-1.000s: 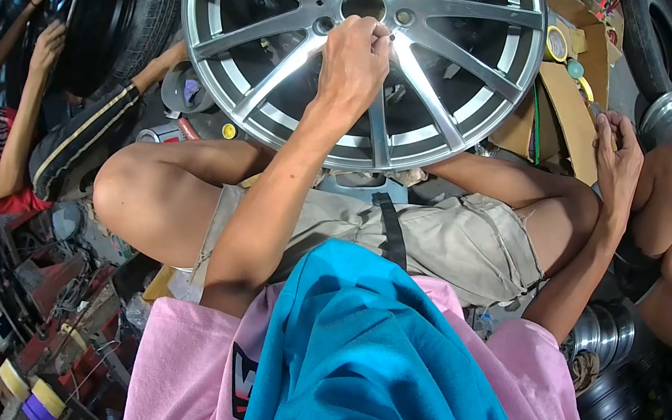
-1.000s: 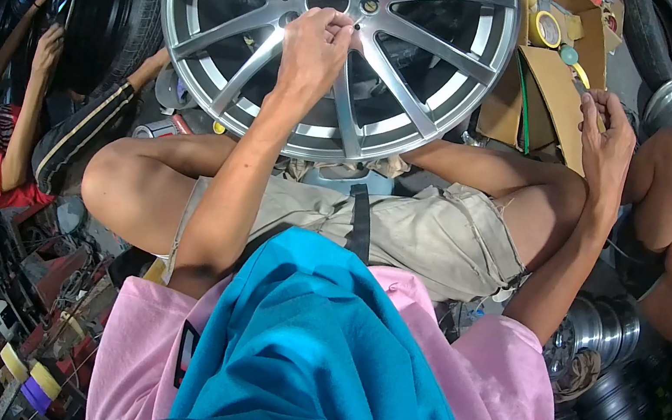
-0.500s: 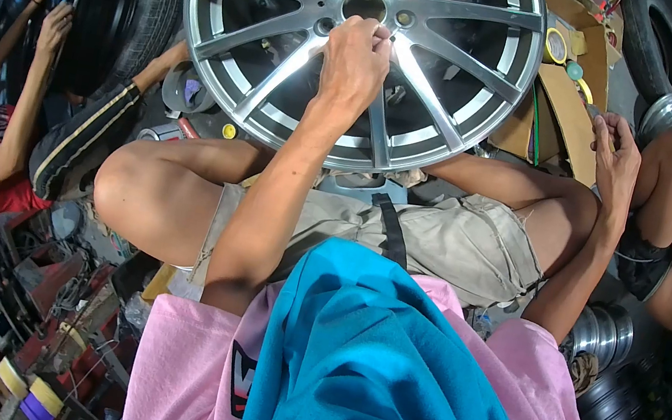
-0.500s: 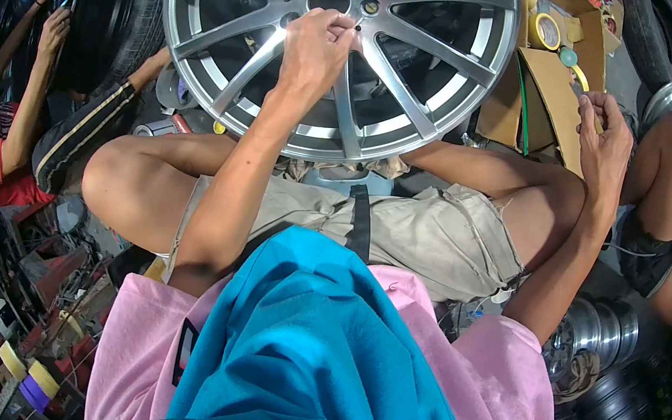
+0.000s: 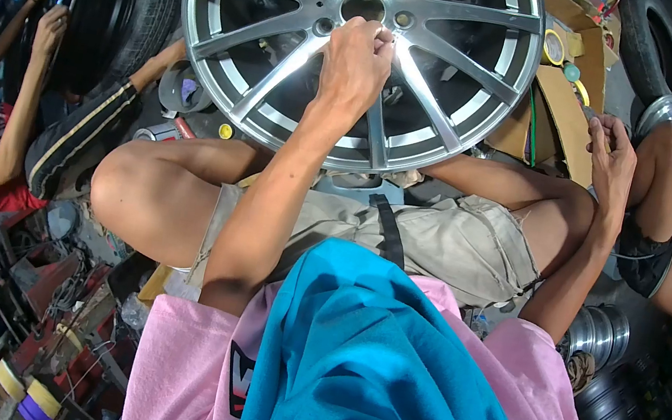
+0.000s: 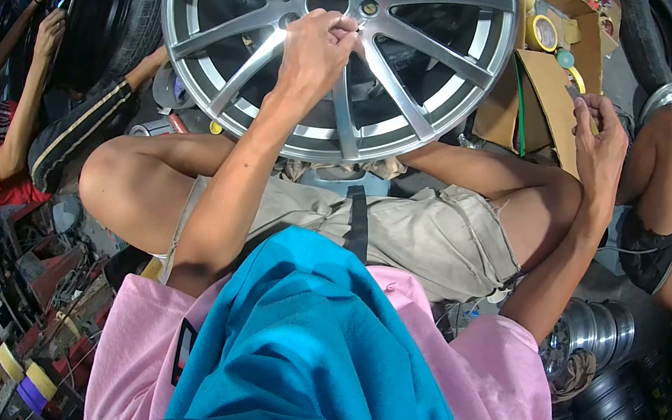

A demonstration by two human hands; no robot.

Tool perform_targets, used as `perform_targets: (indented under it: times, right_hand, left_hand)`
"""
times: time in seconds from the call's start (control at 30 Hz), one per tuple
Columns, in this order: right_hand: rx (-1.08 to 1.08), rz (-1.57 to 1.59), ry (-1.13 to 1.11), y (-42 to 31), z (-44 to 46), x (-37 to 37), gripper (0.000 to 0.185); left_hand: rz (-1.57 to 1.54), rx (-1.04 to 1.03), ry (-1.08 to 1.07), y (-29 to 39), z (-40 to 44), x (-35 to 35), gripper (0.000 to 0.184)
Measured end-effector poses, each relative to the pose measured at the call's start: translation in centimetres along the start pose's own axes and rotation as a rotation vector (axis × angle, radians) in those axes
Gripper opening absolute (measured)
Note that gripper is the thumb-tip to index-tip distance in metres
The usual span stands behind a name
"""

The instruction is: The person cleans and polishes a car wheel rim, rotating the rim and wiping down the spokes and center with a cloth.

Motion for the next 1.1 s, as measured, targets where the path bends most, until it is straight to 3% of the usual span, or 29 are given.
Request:
perform_targets:
  times: [0.63, 0.9, 1.1]
  right_hand:
    - [0.066, -0.014, 0.084, -0.6, -0.3, 0.5, 0.022]
    - [0.124, -0.014, 0.125, 0.3, -0.6, 0.5, 0.024]
    - [0.131, 0.006, 0.14, 0.6, -0.6, 0.8, 0.024]
  left_hand:
    - [0.039, -0.057, 0.033, 2.2, -0.2, 2.3, 0.013]
    - [-0.088, -0.07, -0.084, 4.6, -2.4, 1.0, 0.017]
    - [-0.194, -0.028, -0.303, 7.1, -5.4, -1.6, 0.014]
Point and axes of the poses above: each hand's wrist, its own z-axis towards the middle knuckle, its own x-axis out of the back of the hand, y = z × x, the point moved 4 cm from there along z, towards the middle knuckle, and after that the axes turned 2 degrees about y, right-handed, at the moved point
